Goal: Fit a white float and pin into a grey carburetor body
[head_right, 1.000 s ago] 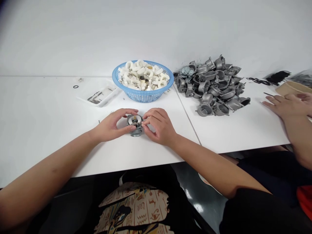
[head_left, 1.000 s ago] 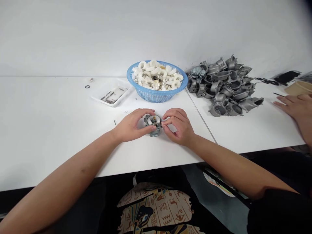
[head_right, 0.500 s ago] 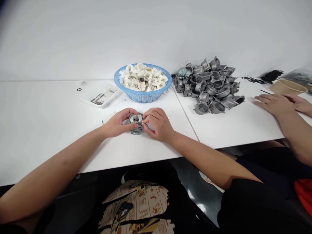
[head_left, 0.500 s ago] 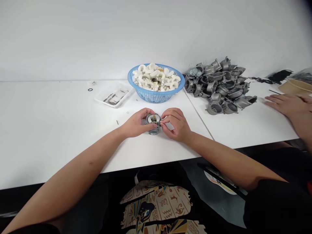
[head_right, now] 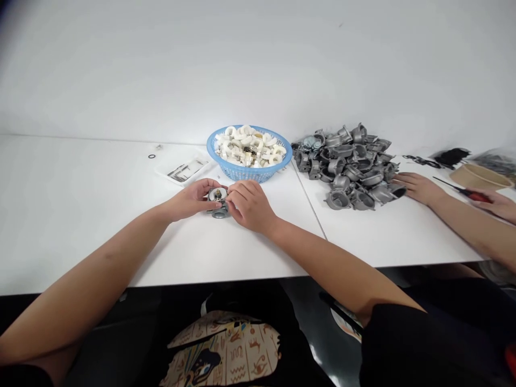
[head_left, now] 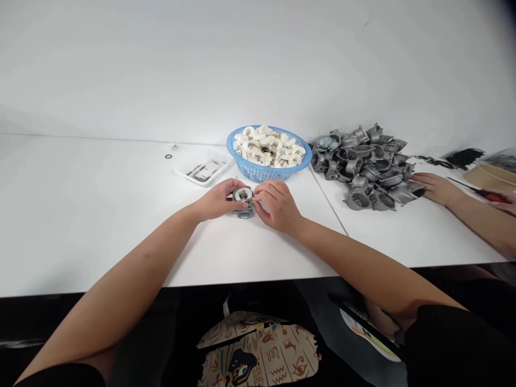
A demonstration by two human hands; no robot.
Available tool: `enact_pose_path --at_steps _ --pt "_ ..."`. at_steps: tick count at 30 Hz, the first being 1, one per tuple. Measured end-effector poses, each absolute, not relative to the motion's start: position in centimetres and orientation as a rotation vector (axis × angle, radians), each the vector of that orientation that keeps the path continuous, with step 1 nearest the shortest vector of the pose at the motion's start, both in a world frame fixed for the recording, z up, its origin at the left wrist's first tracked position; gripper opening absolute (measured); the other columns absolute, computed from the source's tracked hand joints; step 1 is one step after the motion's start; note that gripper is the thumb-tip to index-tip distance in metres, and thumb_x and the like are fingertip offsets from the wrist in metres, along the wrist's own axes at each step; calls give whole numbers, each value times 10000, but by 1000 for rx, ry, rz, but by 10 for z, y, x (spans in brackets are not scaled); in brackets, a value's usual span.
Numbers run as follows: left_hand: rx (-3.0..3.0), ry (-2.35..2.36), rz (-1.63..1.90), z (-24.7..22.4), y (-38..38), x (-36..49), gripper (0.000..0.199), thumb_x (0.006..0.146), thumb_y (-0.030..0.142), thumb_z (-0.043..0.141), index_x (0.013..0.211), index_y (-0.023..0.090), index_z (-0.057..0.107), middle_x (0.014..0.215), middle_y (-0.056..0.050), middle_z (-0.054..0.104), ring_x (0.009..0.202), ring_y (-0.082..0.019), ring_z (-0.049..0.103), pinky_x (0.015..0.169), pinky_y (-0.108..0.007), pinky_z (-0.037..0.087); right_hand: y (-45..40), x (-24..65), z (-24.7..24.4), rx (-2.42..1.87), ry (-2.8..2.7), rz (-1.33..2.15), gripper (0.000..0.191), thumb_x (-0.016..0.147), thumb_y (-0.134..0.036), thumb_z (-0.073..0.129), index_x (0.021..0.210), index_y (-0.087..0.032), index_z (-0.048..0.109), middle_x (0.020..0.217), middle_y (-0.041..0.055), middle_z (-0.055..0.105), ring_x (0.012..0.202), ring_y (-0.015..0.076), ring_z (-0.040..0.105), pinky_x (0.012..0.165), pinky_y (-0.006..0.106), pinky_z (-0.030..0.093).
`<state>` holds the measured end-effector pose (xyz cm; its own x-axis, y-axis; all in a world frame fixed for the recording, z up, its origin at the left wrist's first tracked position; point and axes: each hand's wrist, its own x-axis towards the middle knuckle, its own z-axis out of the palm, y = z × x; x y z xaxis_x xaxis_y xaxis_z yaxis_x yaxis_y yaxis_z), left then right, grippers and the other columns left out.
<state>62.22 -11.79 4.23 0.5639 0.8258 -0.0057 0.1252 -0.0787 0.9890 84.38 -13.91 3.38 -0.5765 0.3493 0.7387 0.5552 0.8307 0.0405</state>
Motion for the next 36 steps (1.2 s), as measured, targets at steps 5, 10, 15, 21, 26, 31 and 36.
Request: enact_pose_path --at_steps 5,10,15,21,26,31,36 --pt "1515 938 730 42 -109 614 547 681 336 860 1134 184 595 1043 -55 673 804 -139 637 729 -303 525 -122 840 36 -642 -2301 -305 48 918 -152 566 928 -199 566 987 68 673 1006 240 580 893 413 434" --pt "1499 940 726 39 -107 616 545 684 341 857 1150 193 614 912 -33 677 764 -141 624 704 -302 525 -122 842 29 -667 -2238 -244 84 908 -137 584 947 -203 551 979 59 675 979 232 594 875 407 443" --pt "1546 957 715 40 -108 616 573 702 399 834 1206 210 635 811 0 640 702 -131 592 661 -298 513 -121 841 28 -666 -2225 -226 88 908 -137 586 952 -208 558 982 57 678 982 233 601 893 413 445" --pt "1580 988 720 41 -110 613 550 732 413 813 1227 226 661 823 0 636 661 -111 544 659 -313 504 -122 839 28 -662 -2200 -164 93 909 -135 590 961 -209 568 969 51 675 981 229 602 887 404 444" --pt "1587 969 731 39 -111 614 532 740 418 803 1213 218 662 1025 -67 693 789 -158 621 781 -394 545 -124 838 27 -677 -2162 -129 88 900 -140 609 937 -208 567 954 45 673 954 219 590 876 401 440" --pt "1746 1010 754 46 -113 614 555 736 466 787 1216 222 652 1178 -74 682 994 -222 648 945 -436 527 -126 838 27 -693 -2143 -106 92 888 -133 618 909 -206 567 943 42 666 945 214 585 872 398 437" --pt "1906 1104 744 50 -114 610 536 741 515 759 1202 256 666 1236 -43 673 1173 -269 598 1069 -463 457 -127 837 27 -726 -2136 -101 72 900 -143 604 912 -207 573 936 47 665 939 217 587 875 398 437"
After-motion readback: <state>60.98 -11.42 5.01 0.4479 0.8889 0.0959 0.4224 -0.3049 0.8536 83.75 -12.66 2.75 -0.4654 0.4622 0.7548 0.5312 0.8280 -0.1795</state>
